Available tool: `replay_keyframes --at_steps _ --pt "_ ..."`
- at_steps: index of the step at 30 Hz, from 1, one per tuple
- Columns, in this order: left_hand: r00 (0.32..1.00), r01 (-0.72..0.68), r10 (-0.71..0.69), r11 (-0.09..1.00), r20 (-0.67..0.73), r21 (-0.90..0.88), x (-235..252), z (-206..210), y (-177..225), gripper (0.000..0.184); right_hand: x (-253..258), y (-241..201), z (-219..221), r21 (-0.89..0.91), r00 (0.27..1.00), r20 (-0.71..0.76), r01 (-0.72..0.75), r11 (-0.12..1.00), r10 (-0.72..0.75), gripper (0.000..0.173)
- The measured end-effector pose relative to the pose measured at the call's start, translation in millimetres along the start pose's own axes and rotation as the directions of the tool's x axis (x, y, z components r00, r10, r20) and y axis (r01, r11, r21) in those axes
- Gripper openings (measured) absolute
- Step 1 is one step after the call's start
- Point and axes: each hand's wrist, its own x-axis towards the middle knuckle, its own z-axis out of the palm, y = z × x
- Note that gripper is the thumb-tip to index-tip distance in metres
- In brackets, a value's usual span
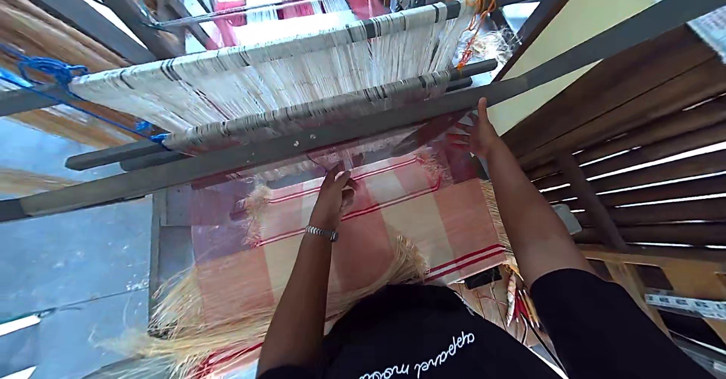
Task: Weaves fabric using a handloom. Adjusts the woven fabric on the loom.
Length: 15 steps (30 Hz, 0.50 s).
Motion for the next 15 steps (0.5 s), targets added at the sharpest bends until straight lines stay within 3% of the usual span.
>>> replay_keyframes --at_steps 3,4,6,9,11,13,15 --pt "0.968 -0.226 0.251 0.911 -0.027 0.346 -35 -31 -18 0.049 -5 3 -7 0.012 0.999 -0.032 0.027 1.000 -0.027 0.103" --pt "0.931 -0.291 0.360 0.831 -0.059 0.473 -45 -47 -26 0.047 -5 5 -11 0.010 0.999 0.003 0.052 0.999 -0.052 0.101" --pt "0.830 -0.293 0.538 0.644 -0.146 0.707 -66 -88 -37 0.040 -5 9 -16 0.025 0.983 0.132 0.121 0.992 -0.124 0.092" --pt "0.663 -0.056 0.687 0.441 -0.297 0.896 -92 -162 -44 0.041 -1 16 -14 0.170 0.968 0.178 0.147 0.975 -0.177 0.052" --pt "0.603 0.140 0.692 0.398 -0.397 0.907 -111 -206 -43 0.049 4 20 -6 0.168 0.983 0.129 0.107 0.980 -0.129 0.045" --pt "0.596 0.245 0.648 0.416 -0.475 0.876 -122 -242 -44 0.052 10 20 2 0.110 0.994 0.065 0.075 0.991 -0.083 0.049" --pt "0.638 0.288 0.565 0.455 -0.523 0.843 -129 -266 -46 0.043 18 15 4 0.066 0.997 -0.049 0.063 0.996 -0.060 0.051"
